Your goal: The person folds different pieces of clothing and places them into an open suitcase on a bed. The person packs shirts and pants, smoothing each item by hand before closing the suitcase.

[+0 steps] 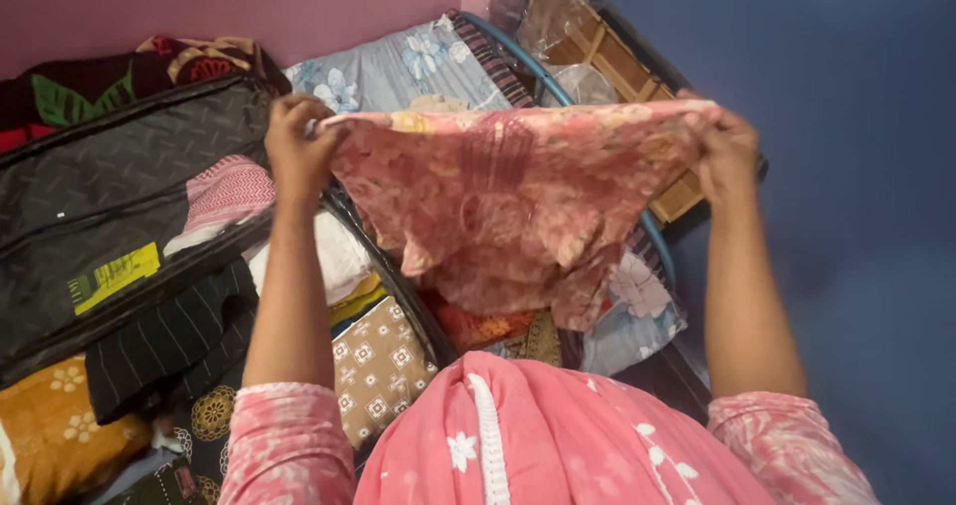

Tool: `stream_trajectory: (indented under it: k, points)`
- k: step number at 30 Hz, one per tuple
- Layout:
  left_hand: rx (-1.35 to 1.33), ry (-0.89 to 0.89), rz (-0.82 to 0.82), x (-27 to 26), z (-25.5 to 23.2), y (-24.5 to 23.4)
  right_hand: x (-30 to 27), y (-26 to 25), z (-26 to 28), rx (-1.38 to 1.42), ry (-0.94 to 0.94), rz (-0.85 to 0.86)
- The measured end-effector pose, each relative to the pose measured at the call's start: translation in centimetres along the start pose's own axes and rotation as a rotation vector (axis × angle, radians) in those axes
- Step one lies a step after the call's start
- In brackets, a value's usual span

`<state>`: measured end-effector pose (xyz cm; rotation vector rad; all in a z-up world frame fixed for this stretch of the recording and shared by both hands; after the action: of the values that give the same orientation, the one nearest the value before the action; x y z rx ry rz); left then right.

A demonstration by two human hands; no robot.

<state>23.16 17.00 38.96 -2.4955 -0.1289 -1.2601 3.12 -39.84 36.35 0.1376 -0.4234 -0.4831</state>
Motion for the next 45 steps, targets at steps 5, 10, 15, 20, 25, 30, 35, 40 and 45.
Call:
stream_trajectory:
  k: [5, 10, 15, 20, 25, 30, 35, 40, 45]
  points:
    - [-0.559, -0.449, 0.163, -0.7, 1.2, 0.7, 0.4, 0.1, 2.7, 0.232, -0.032, 0.061]
    - [0.15, -0.121, 0.041, 2.0, -4.5, 2.0, 3.1, 3.1, 3.0, -0.213, 0.004, -0.141]
    - [0.428, -0.249, 0.139, 2.3, -11.2, 6.9, -0.1, 11.7, 5.7, -0.515, -0.239, 0.031]
    - [0.287, -0.176, 0.161, 3.3, -16.9, 7.9, -4.4, 15.7, 7.0, -0.518, -0.282, -0.073]
    - [-0.704, -0.258, 0.181, 5.9, -14.8, -0.2, -3.3, 10.0, 10.3, 0.174, -0.252, 0.064]
    - [-0.954, -0.406, 0.185, 5.7, -9.4, 1.1, -0.2, 6.3, 10.3, 0.211, -0.055, 0.013]
    - [0.07, -0.269, -0.092, 5.8, -6.3, 2.4, 2.3, 9.5, 7.8, -0.173, -0.155, -0.03]
    - [-0.048, -0.216, -0.101, 4.4, -12.0, 4.7, -1.8, 14.3, 9.8, -0.813, -0.407, -0.076]
    - [-0.337, -0.293, 0.175, 3.8, -19.5, 9.2, -7.3, 21.6, 10.0, -0.877, -0.429, 0.072]
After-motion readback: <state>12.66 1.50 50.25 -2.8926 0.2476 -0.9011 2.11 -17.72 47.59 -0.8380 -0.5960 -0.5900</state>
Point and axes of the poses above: each hand's wrist, its own x-axis towards the middle knuckle, its own y-axis out of the palm, z = x × y, the point moved 6 cm from there along x, towards the middle knuckle, and after that the axes turned 2 degrees about -z, right-handed, at the moved point
